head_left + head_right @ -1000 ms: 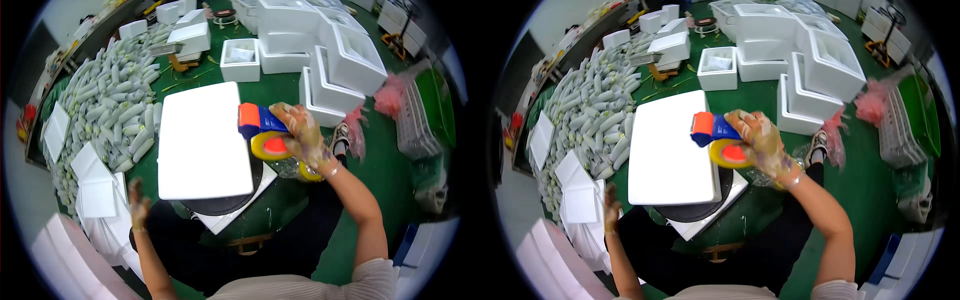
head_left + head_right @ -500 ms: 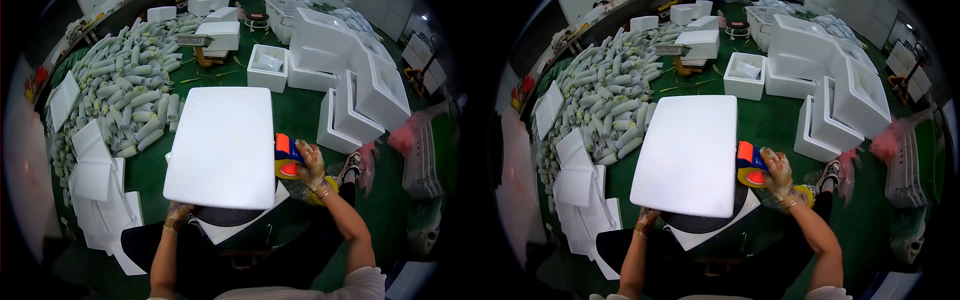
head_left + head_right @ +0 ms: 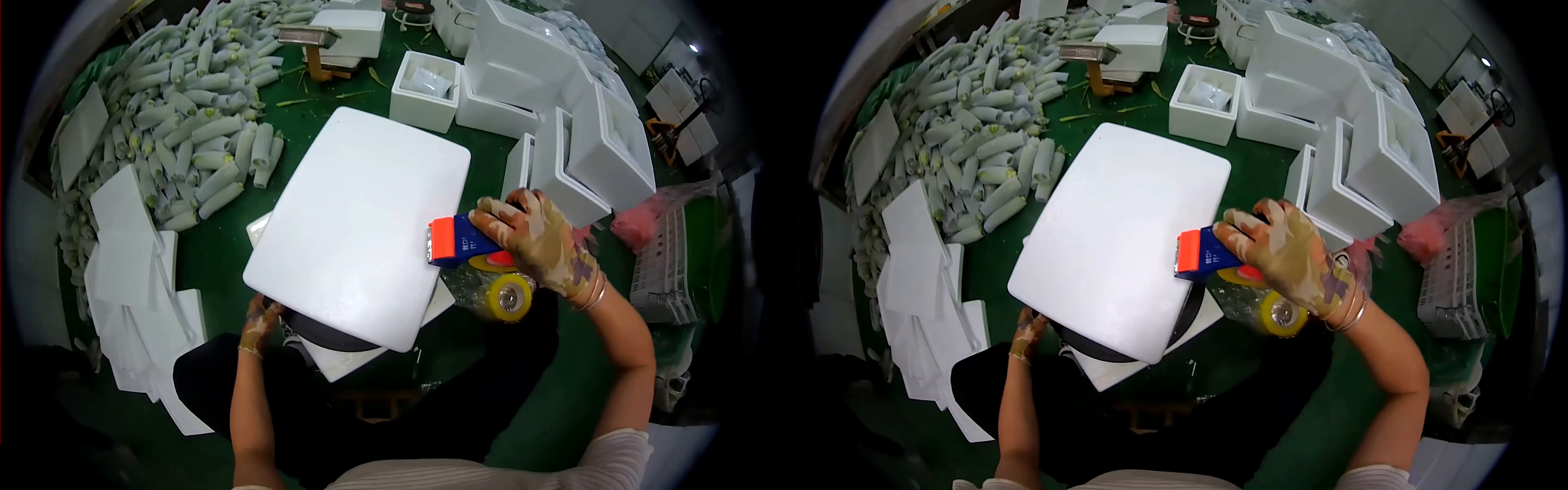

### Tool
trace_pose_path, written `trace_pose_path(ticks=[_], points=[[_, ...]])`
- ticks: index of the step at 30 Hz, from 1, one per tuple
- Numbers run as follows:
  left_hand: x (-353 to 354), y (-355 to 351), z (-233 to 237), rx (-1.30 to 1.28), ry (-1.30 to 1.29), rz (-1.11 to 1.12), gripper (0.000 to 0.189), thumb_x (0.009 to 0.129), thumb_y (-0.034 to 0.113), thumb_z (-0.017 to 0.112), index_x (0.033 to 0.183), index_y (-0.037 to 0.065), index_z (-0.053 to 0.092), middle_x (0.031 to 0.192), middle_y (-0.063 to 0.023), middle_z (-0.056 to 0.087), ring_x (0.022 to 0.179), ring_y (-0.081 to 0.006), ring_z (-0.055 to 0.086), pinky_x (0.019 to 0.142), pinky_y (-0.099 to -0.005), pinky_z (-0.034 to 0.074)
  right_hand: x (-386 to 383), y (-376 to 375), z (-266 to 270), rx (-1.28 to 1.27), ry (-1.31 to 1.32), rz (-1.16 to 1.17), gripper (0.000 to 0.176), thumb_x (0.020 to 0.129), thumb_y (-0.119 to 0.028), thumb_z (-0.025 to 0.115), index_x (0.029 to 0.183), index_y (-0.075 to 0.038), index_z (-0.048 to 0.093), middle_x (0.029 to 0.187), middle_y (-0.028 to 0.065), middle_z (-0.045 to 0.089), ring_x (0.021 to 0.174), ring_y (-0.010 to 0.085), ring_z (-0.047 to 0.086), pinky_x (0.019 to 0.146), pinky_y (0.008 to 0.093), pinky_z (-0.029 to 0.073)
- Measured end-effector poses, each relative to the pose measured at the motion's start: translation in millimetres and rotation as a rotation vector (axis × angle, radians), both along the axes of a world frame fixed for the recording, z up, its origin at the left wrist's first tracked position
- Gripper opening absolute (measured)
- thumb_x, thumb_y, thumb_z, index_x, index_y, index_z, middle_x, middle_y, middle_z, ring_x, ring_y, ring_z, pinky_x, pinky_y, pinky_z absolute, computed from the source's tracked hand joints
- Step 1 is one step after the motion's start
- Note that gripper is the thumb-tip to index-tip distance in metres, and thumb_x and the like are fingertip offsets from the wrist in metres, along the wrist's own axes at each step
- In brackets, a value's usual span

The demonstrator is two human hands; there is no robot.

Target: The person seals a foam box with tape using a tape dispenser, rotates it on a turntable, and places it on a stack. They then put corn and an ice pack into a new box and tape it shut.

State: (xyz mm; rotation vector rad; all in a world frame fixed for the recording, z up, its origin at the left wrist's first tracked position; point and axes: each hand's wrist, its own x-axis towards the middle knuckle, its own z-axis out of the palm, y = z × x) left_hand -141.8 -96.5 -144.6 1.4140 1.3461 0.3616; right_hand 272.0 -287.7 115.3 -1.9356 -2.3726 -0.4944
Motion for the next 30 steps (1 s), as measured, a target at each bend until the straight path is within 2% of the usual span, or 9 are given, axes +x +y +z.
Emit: trace_pose_path(ticks=[5,10,15,17,19,21,24,26,30], points=[[-9,7,-22,0.231,0.272,-0.158,0.072,0.089,0.047,0.059,0.138,-0.001,0.04,0.133,-0.0288,0.048,0.119,-0.0397,0.051,0.098,-0.0416,0.043,-2,4,71,0.045,0.059,-0.087,0.049,0.066,0.001,0.067,0.113,-0.01,0.064,0.11,0.0076,0.064,0.085,0.0297,0.058,0.073,0.0371,0.052],[3,-2,0,0.147,0.044,-0.045,0.071,0.088,0.043,0.063,0.139,-0.001,0.04,0.134,-0.0251,0.049,0.124,-0.0348,0.049,0.1,-0.0382,0.041,-17,4,107,0.264,0.081,-0.067,0.059,0.059,0.006,0.07,0.117,-0.009,0.063,0.109,0.0123,0.063,0.089,0.0324,0.057,0.078,0.0375,0.05],[0,-13,14,0.197,-0.055,0.018,0.064,0.086,0.037,0.068,0.135,0.001,0.046,0.129,-0.0197,0.052,0.117,-0.0315,0.054,0.097,-0.037,0.043,-23,-22,17,0.254,0.173,-0.153,0.067,0.062,0.001,0.074,0.125,-0.01,0.058,0.112,0.0118,0.061,0.092,0.0326,0.057,0.081,0.0404,0.047],[4,-13,23,0.593,-0.155,0.119,0.047,0.087,0.02,0.064,0.128,0.002,0.051,0.121,-0.0172,0.056,0.115,-0.0294,0.055,0.097,-0.0382,0.043,-24,-40,-32,0.218,0.229,-0.268,0.067,0.06,0.0,0.074,0.124,-0.009,0.058,0.115,0.0127,0.061,0.097,0.0341,0.056,0.087,0.0428,0.046],[35,-22,116,0.964,0.067,0.172,0.038,0.087,0.008,0.056,0.124,0.001,0.053,0.12,-0.0174,0.056,0.115,-0.0288,0.055,0.099,-0.0402,0.043,-24,-52,-69,0.266,0.251,-0.345,0.069,0.058,0.0,0.075,0.124,-0.009,0.058,0.117,0.0132,0.06,0.102,0.0361,0.056,0.091,0.0444,0.046],[83,-35,170,1.034,-0.329,-0.064,0.035,0.086,0.0,0.051,0.121,0.002,0.055,0.124,-0.0185,0.055,0.115,-0.0311,0.054,0.098,-0.0407,0.043,-31,-54,-90,0.311,0.278,-0.378,0.07,0.058,-0.004,0.079,0.124,-0.009,0.058,0.116,0.0138,0.06,0.098,0.0366,0.057,0.088,0.0443,0.047],[167,-57,191,1.024,-0.517,-0.644,0.044,0.085,-0.008,0.048,0.128,0.0,0.051,0.131,-0.0198,0.054,0.124,-0.0364,0.05,0.104,-0.0438,0.038,-31,-56,-125,0.414,0.323,-0.377,0.071,0.06,-0.012,0.082,0.127,-0.009,0.057,0.118,0.014,0.061,0.093,0.0359,0.057,0.081,0.0431,0.049],[210,-55,182,0.999,-0.317,-0.932,0.039,0.091,0.002,0.044,0.13,0.001,0.05,0.138,-0.0171,0.048,0.13,-0.0313,0.044,0.107,-0.043,0.033,-30,-57,-138,0.437,0.352,-0.386,0.073,0.056,0.0,0.074,0.127,-0.01,0.057,0.121,0.0134,0.06,0.095,0.0364,0.057,0.081,0.044,0.05],[222,-41,157,1.161,-0.052,-1.091,0.041,0.096,0.013,0.035,0.135,0.007,0.048,0.144,-0.0088,0.045,0.137,-0.024,0.037,0.112,-0.0407,0.024,-23,-54,-155,0.485,0.382,-0.387,0.077,0.054,0.003,0.072,0.128,-0.01,0.055,0.122,0.0135,0.059,0.096,0.0358,0.056,0.082,0.0427,0.05]])
